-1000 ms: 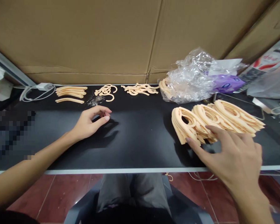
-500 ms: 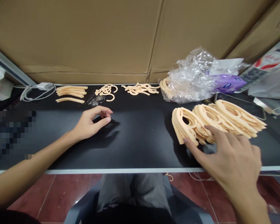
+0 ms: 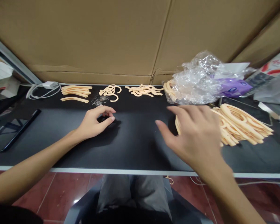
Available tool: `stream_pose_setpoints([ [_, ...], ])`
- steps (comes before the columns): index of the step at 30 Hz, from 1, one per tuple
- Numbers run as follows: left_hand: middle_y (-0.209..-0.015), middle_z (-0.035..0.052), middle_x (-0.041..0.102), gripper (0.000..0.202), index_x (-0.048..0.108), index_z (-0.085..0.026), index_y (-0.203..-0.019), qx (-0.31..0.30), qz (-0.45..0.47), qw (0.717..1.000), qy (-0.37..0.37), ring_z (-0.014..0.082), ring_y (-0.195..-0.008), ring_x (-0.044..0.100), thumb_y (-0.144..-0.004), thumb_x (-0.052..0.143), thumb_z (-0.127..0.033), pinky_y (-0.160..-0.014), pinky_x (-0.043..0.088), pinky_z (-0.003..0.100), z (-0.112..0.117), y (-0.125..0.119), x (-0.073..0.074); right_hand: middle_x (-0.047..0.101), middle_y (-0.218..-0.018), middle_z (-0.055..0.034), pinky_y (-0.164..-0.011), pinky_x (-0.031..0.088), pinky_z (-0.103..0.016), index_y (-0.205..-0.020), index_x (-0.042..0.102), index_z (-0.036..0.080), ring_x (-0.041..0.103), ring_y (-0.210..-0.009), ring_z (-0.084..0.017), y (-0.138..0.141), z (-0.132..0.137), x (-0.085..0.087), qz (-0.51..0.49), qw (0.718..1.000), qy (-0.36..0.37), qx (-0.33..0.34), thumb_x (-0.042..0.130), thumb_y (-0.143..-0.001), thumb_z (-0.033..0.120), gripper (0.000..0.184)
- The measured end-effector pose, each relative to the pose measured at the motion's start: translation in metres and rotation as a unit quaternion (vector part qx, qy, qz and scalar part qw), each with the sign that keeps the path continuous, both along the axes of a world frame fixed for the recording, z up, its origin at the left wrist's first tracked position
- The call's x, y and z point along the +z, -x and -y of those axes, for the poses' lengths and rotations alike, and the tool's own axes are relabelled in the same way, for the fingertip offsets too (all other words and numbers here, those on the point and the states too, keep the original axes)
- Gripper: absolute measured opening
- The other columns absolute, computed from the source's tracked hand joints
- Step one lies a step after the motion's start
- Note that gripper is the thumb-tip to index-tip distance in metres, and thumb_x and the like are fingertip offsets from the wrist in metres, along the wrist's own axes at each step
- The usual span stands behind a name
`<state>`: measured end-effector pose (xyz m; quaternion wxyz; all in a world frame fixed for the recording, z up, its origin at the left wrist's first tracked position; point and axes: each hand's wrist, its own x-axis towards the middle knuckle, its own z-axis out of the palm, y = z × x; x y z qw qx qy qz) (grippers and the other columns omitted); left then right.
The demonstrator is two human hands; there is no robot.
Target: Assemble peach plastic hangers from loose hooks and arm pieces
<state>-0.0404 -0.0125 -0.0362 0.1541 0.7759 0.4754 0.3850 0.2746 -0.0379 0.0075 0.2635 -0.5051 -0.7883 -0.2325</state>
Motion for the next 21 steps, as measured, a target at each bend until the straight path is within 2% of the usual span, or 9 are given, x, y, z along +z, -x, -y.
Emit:
stream_pose_setpoints([
  [2, -0.087, 0.0034, 0.072, 0.019, 0.068, -0.019, -0.103, 0.032, -0.034, 0.999, -0.018, 0.0180, -0.083, 0.066, -0.087, 0.060, -0.027, -0.082, 0.054, 0.033, -0.003, 0.003, -0.001, 0.075, -0.112, -0.0156, -0.094, 0.046, -0.050, -0.114, 0.071, 0.015, 0.063, -0.110, -0.037, 0.038, -0.025, -0.001, -0.022, 0.995, 0.068, 0.066, 0.054, -0.095, 0.048, 0.042],
  [5, -0.090, 0.0060, 0.072, 0.019, 0.068, -0.019, -0.102, 0.099, -0.123, 0.987, -0.041, 0.0242, -0.092, 0.066, -0.087, 0.058, -0.024, -0.087, 0.054, 0.040, -0.010, 0.016, 0.003, 0.074, -0.116, -0.0162, -0.098, 0.045, -0.053, -0.114, 0.071, 0.015, 0.061, -0.116, -0.037, 0.090, -0.064, -0.017, -0.035, 0.972, 0.181, 0.146, 0.054, -0.097, 0.038, 0.034],
  [7, -0.098, 0.0102, 0.072, 0.020, 0.068, -0.018, -0.100, 0.167, -0.201, 0.964, -0.048, 0.0307, -0.101, 0.064, -0.083, 0.058, -0.019, -0.092, 0.052, 0.048, -0.015, 0.030, 0.007, 0.072, -0.122, -0.0162, -0.099, 0.046, -0.052, -0.118, 0.069, 0.014, 0.059, -0.118, -0.036, 0.116, -0.084, -0.032, -0.039, 0.957, 0.230, 0.170, 0.053, -0.097, 0.035, 0.033],
  [9, -0.112, 0.0156, 0.069, 0.031, 0.066, -0.016, -0.106, 0.252, -0.256, 0.932, -0.044, 0.0370, -0.113, 0.059, -0.077, 0.057, -0.011, -0.097, 0.049, 0.054, -0.020, 0.048, 0.012, 0.069, -0.128, -0.0158, -0.101, 0.046, -0.053, -0.121, 0.068, 0.015, 0.057, -0.120, -0.035, 0.132, -0.094, -0.045, -0.043, 0.952, 0.231, 0.195, 0.051, -0.099, 0.034, 0.034],
  [11, -0.125, 0.0218, 0.062, 0.046, 0.061, -0.011, -0.117, 0.310, -0.276, 0.910, -0.020, 0.0404, -0.120, 0.055, -0.071, 0.056, -0.005, -0.100, 0.047, 0.057, -0.024, 0.065, 0.014, 0.068, -0.130, -0.0159, -0.101, 0.046, -0.054, -0.122, 0.067, 0.015, 0.057, -0.121, -0.035, 0.138, -0.096, -0.053, -0.051, 0.950, 0.220, 0.215, 0.049, -0.099, 0.035, 0.035],
  [14, -0.129, 0.0266, 0.057, 0.048, 0.060, -0.006, -0.119, 0.326, -0.302, 0.896, 0.024, 0.0437, -0.122, 0.053, -0.071, 0.054, -0.004, -0.100, 0.046, 0.060, -0.027, 0.080, 0.011, 0.068, -0.130, -0.0172, -0.103, 0.046, -0.055, -0.123, 0.067, 0.013, 0.056, -0.123, -0.035, 0.136, -0.093, -0.058, -0.065, 0.952, 0.202, 0.219, 0.048, -0.100, 0.035, 0.038],
  [17, -0.116, 0.0218, 0.066, 0.040, 0.066, -0.012, -0.111, 0.308, -0.329, 0.893, 0.007, 0.0418, -0.113, 0.058, -0.075, 0.050, -0.005, -0.095, 0.047, 0.060, -0.028, 0.080, 0.005, 0.060, -0.144, -0.0180, -0.108, 0.042, -0.057, -0.134, 0.062, 0.012, 0.051, -0.133, -0.037, 0.133, -0.093, -0.058, -0.054, 0.952, 0.215, 0.213, 0.046, -0.100, 0.037, 0.045],
  [19, -0.108, 0.0183, 0.070, 0.039, 0.069, -0.015, -0.108, 0.294, -0.329, 0.897, -0.020, 0.0388, -0.107, 0.061, -0.076, 0.049, -0.005, -0.093, 0.049, 0.058, -0.029, 0.078, 0.001, 0.047, -0.158, -0.0161, -0.114, 0.037, -0.060, -0.146, 0.053, 0.011, 0.040, -0.145, -0.038, 0.134, -0.095, -0.057, -0.028, 0.944, 0.252, 0.212, 0.044, -0.101, 0.041, 0.054],
  [21, -0.108, 0.0177, 0.071, 0.041, 0.070, -0.015, -0.109, 0.280, -0.319, 0.905, -0.026, 0.0377, -0.105, 0.062, -0.076, 0.048, -0.004, -0.092, 0.050, 0.056, -0.031, 0.075, -0.001, 0.040, -0.163, -0.0133, -0.118, 0.031, -0.061, -0.151, 0.047, 0.010, 0.031, -0.151, -0.038, 0.136, -0.097, -0.056, -0.004, 0.934, 0.287, 0.214, 0.040, -0.103, 0.043, 0.059],
])
